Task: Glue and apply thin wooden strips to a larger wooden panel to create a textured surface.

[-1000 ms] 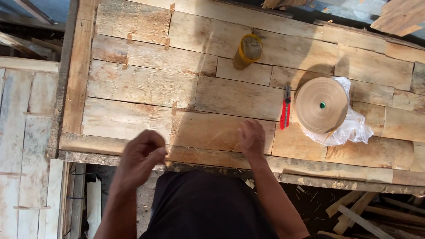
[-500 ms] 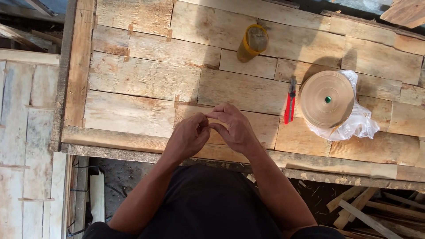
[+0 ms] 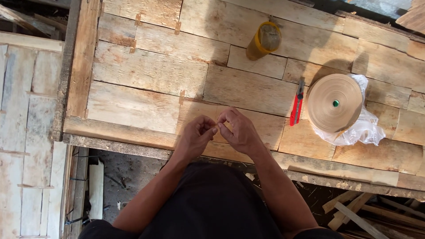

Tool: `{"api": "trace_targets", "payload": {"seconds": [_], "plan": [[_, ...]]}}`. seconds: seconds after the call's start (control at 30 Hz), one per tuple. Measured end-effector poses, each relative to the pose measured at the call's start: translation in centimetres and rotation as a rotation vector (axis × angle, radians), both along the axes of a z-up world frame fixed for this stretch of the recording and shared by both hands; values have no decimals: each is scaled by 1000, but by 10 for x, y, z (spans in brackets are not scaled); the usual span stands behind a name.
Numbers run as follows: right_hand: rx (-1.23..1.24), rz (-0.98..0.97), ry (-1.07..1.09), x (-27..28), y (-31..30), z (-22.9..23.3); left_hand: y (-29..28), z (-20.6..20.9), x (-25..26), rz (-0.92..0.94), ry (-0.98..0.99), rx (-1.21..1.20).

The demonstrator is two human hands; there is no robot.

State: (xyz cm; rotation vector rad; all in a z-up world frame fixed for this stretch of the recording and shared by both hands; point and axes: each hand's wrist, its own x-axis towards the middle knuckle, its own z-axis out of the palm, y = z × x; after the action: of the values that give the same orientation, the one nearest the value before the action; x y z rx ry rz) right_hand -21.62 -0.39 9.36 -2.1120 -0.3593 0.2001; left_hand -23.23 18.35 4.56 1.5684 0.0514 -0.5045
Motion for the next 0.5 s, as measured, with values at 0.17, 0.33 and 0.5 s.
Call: {"api": "trace_targets", "payload": {"seconds": [0.17, 0.33, 0.5], "plan": [[24, 45, 133, -2, -1, 12, 13, 22, -18, 40, 194, -36], [102, 182, 243, 4, 6, 11, 25, 27, -32, 78, 388, -180], [-281, 187, 293, 41, 19, -59, 14, -30, 6, 288, 589, -83]]}}
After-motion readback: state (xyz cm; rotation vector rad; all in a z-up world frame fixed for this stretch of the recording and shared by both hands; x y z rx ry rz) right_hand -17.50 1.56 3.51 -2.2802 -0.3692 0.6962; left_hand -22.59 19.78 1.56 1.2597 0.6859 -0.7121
